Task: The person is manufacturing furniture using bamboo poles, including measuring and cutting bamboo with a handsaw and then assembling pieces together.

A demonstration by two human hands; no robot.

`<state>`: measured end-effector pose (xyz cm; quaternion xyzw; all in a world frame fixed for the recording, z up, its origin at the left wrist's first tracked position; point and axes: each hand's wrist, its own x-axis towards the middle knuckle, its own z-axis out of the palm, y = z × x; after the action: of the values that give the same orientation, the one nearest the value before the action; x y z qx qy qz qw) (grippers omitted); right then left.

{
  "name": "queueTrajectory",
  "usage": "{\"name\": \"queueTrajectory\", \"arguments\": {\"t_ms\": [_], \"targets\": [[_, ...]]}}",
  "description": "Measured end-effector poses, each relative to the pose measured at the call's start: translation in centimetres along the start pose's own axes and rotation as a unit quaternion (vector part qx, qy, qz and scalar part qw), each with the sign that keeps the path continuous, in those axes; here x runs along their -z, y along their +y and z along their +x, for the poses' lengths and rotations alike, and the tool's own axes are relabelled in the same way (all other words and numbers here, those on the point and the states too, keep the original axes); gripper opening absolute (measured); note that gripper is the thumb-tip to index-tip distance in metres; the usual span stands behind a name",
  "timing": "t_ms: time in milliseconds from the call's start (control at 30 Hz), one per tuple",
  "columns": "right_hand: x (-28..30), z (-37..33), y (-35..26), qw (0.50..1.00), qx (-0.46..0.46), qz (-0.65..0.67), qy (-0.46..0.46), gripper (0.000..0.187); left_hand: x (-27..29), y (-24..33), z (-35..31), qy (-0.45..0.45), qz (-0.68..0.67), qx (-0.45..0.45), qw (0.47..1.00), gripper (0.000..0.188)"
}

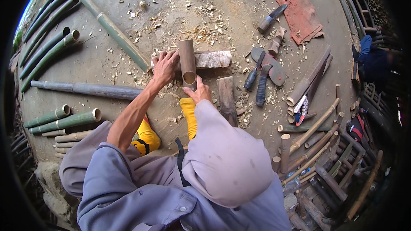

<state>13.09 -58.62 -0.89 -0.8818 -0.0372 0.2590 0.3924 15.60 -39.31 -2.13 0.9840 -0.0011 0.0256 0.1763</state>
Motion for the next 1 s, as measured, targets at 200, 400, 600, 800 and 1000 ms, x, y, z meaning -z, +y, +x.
{"name": "queueTrajectory", "arguments": {"t_ms": [200,400,600,800,1000], "targets": [[0.0,-0.6,-0.1,1.0,0.005,0.021,0.0,0.072,0.8,0.1,-0.2,-0.001,-0.038,0.013,0.999,0.04],[-0.2,0.2,0.9,0.999,0.044,0.021,-0.007,0.073,-0.1,-0.1,-0.3,0.029,-0.038,0.008,0.999,0.049],[0.2,-0.7,1.5,0.998,0.017,0.017,-0.062,0.078,0.4,0.3,0.3,-0.002,0.004,0.029,1.0,0.04],[-0.6,-2.1,2.6,0.997,-0.037,0.019,-0.067,0.083,0.4,0.1,0.3,-0.007,0.0,0.029,1.0,0.04],[3.4,-3.8,-0.2,0.996,-0.086,0.038,0.0,0.061,2.5,0.6,-1.0,0.106,-0.172,0.043,0.978,0.05]]}}
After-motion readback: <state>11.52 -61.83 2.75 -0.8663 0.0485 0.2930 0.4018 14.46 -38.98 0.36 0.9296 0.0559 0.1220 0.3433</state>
